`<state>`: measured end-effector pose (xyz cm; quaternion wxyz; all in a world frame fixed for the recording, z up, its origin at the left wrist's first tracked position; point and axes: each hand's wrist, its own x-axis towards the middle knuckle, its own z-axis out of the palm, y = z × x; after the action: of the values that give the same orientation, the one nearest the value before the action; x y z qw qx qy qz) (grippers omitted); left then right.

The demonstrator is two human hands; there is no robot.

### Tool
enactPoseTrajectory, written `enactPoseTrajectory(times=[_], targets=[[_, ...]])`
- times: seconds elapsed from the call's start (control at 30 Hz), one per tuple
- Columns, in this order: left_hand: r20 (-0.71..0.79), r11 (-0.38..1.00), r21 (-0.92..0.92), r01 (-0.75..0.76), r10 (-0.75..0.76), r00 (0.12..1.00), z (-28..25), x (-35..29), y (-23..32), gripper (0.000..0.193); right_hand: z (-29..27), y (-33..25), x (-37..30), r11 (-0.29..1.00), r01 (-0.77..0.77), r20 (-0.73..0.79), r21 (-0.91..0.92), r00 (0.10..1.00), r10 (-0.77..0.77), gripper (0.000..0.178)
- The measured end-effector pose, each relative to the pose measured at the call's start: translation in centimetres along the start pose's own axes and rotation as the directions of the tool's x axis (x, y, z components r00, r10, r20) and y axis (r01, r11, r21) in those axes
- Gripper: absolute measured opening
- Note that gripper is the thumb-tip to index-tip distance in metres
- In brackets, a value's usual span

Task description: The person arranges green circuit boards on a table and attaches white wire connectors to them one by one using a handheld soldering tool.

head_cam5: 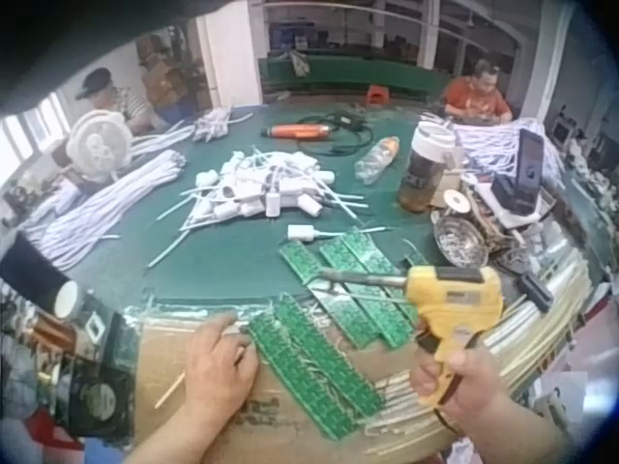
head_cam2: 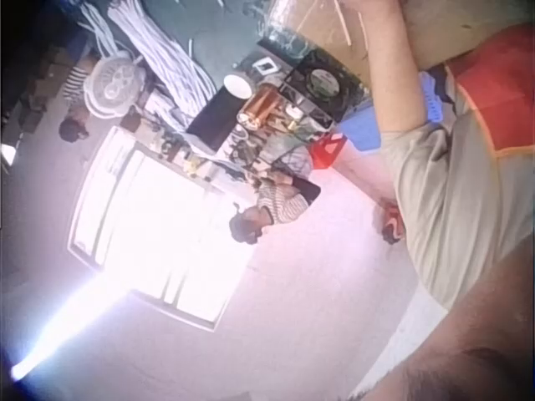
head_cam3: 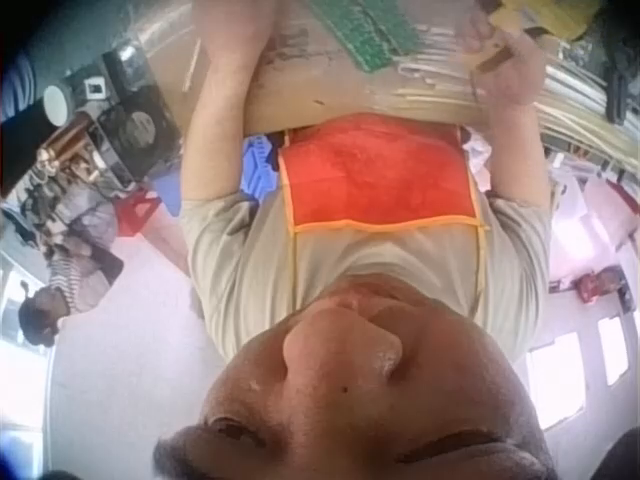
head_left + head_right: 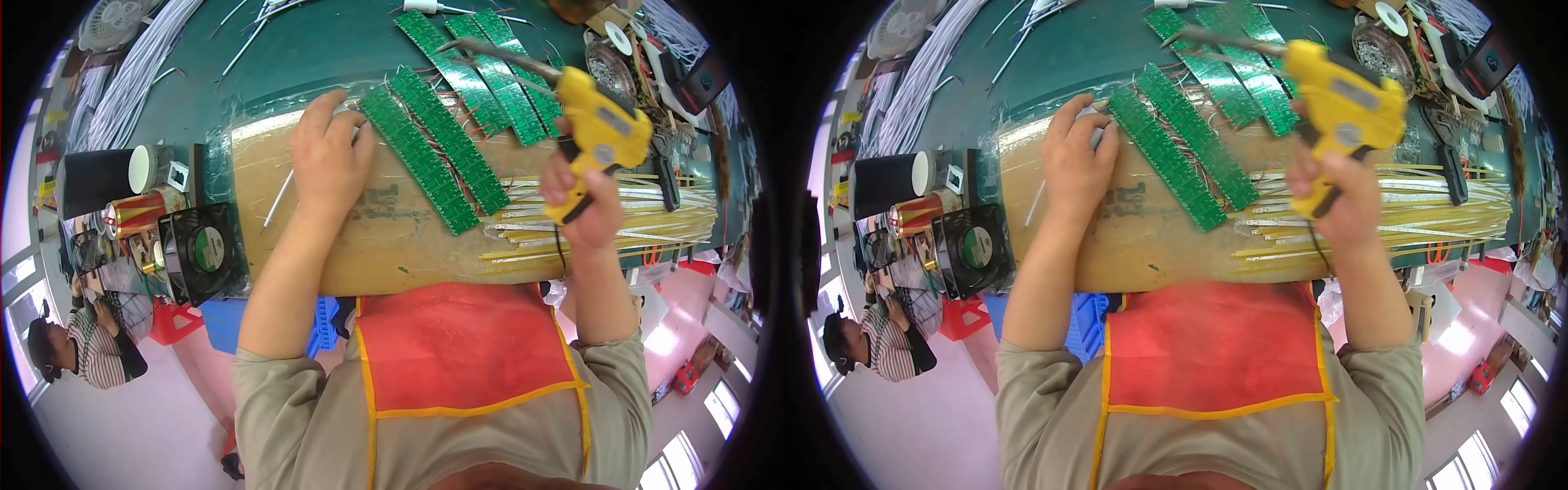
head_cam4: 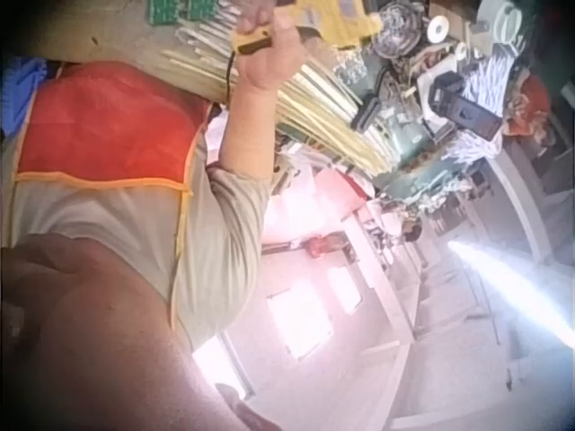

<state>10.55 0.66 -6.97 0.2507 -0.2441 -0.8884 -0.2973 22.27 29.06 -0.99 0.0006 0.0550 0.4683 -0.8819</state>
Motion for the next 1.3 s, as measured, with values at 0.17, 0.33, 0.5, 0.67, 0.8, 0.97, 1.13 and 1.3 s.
enactPoseTrajectory(times=[0.17,0.33,0.5,0.67,0.8,0.97,1.13,1.3], targets=[[-0.038,0.999,0.015,-0.049,0.050,0.998,0.2,0.2,-0.1,0.010,2.8,3.6,0.4,0.948,-0.049,-0.001,-0.315,0.999,0.051,0.061],[-0.017,1.000,0.000,-0.009,0.009,1.000,0.3,0.1,-0.1,0.009,2.6,4.0,-0.4,0.850,-0.225,-0.028,-0.477,0.970,0.242,0.031],[-0.031,1.000,0.000,-0.011,0.011,0.999,0.5,0.0,-0.3,0.010,3.1,3.8,0.0,0.828,-0.268,-0.055,-0.493,0.959,0.277,0.021],[-0.029,1.000,-0.028,-0.009,0.008,1.000,0.6,-0.1,-0.3,0.012,3.8,3.6,0.0,0.858,-0.272,-0.084,-0.437,0.961,0.262,0.022],[-0.022,0.999,-0.040,0.006,-0.007,1.000,0.5,-0.2,-0.2,0.012,3.5,3.5,0.0,0.837,-0.285,-0.084,-0.467,0.957,0.279,0.024],[-0.071,1.000,0.025,-0.006,0.008,0.997,0.4,-0.1,-0.1,0.011,3.3,3.4,-0.2,0.846,-0.235,-0.014,-0.480,0.966,0.260,0.032],[-0.016,0.996,0.054,0.067,-0.066,0.998,0.4,-0.2,0.1,0.010,4.1,3.6,-0.5,0.843,-0.239,-0.089,-0.481,0.971,0.224,0.035],[-0.011,0.996,0.074,0.049,-0.048,0.999,0.5,-0.1,0.1,0.010,4.4,3.5,-0.1,0.787,-0.305,-0.104,-0.536,0.949,0.297,0.030]])
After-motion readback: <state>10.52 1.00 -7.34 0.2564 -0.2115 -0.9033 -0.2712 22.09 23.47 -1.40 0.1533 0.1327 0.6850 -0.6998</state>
